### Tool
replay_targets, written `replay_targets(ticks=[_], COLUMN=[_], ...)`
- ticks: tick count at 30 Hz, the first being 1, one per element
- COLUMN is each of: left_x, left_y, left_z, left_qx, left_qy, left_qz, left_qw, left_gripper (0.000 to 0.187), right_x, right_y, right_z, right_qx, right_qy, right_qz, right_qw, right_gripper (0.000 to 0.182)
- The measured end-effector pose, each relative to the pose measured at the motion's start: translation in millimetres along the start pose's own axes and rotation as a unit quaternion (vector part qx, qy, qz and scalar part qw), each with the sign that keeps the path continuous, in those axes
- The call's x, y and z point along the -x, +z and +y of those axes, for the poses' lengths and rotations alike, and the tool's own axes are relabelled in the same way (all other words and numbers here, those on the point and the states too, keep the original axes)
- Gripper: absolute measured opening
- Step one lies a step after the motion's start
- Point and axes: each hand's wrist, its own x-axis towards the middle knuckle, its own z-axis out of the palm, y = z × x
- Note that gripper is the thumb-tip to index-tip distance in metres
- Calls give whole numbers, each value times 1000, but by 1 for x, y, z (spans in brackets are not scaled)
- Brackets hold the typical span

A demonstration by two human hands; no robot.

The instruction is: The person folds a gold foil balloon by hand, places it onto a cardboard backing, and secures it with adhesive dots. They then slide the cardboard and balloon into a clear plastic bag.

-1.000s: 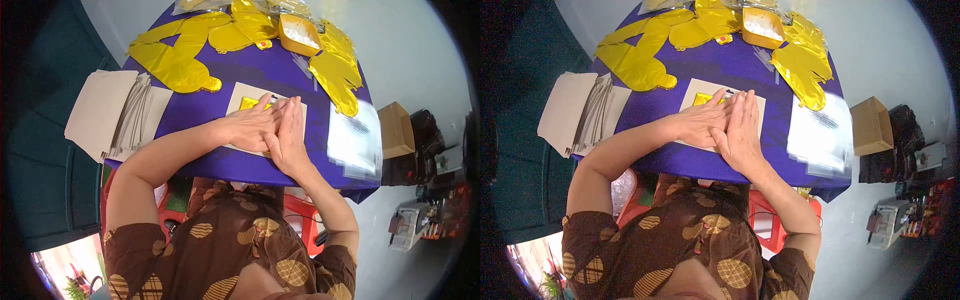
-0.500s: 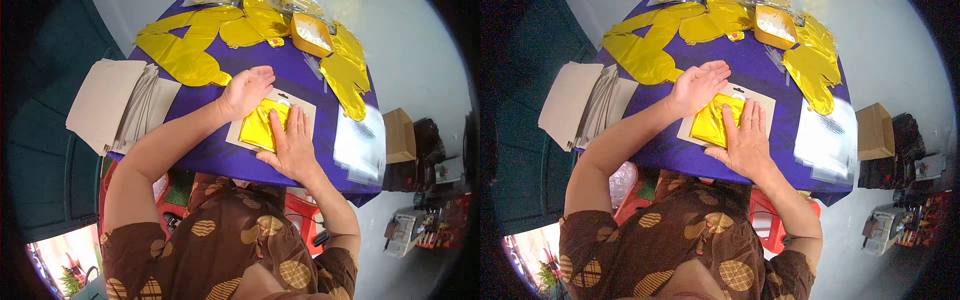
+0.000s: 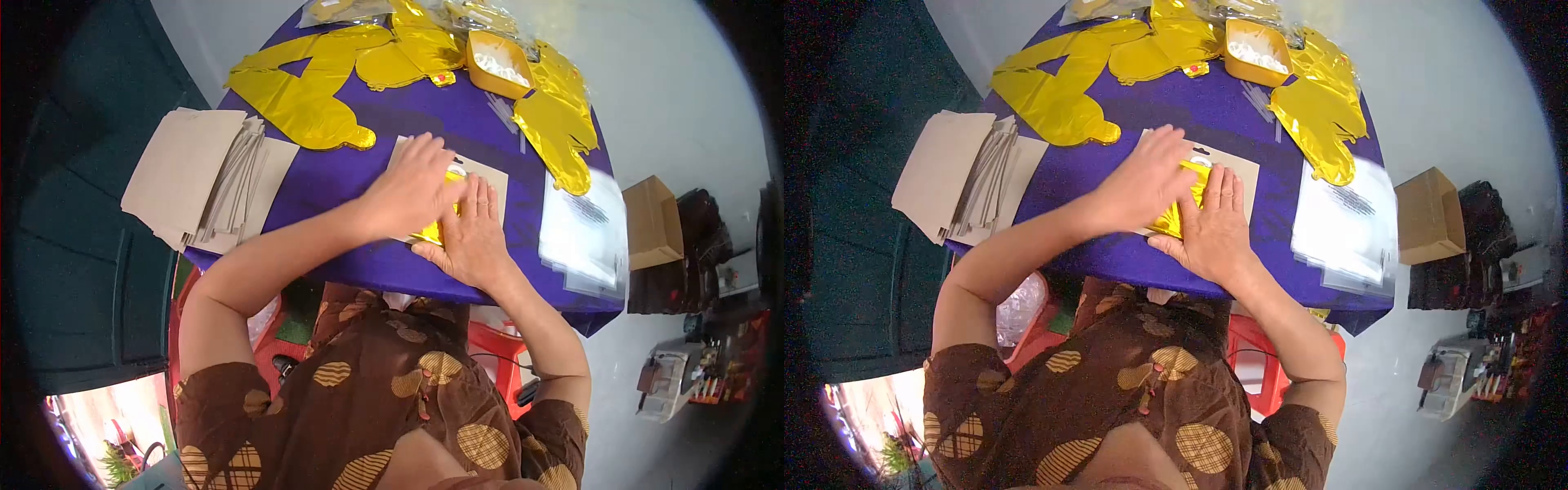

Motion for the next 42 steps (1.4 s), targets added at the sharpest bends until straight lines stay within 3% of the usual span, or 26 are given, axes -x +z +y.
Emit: replay_targets(ticks=[1, 6, 12, 14, 16, 22, 28, 31, 34, 37, 42], left_x=[5, 16, 20, 19, 18, 13, 14, 12, 12, 13, 13], left_y=[2, 11, 19, 16, 13, 4, 4, 11, 11, 17, 14], left_z=[8, 7, 9, 13, 13, 20, 17, 12, 15, 12, 12], left_qx=[-19, -85, -132, -130, -124, -111, -92, -105, -120, -138, -130], left_qy=[-5, 28, 16, 10, 9, -10, -5, -16, -12, -9, -10], left_qz=[-31, -111, -110, -121, -131, -164, -143, -127, -131, -126, -148], left_qw=[999, 990, 985, 984, 984, 980, 985, 986, 984, 982, 980], left_gripper=[64, 83, 91, 99, 105, 121, 107, 93, 85, 85, 102], right_x=[-1, 3, -5, -15, -27, -48, -63, -78, -91, -97, -101], right_y=[-1, -2, -25, -27, -19, -14, -9, -12, -7, -13, -11], right_z=[-1, 6, 68, 74, 87, 97, 104, 111, 109, 98, 93], right_qx=[-16, -65, -332, -366, -463, -560, -510, -394, -318, -247, -207], right_qy=[3, -2, -14, 96, 106, 41, 44, 64, 23, 37, 70], right_qz=[3, 3, -10, 45, 18, -29, -22, -52, -48, -87, -106], right_qw=[1000, 998, 943, 924, 880, 827, 858, 915, 947, 964, 970], right_gripper=[100, 97, 59, 48, 46, 48, 35, 25, 19, 18, 15])
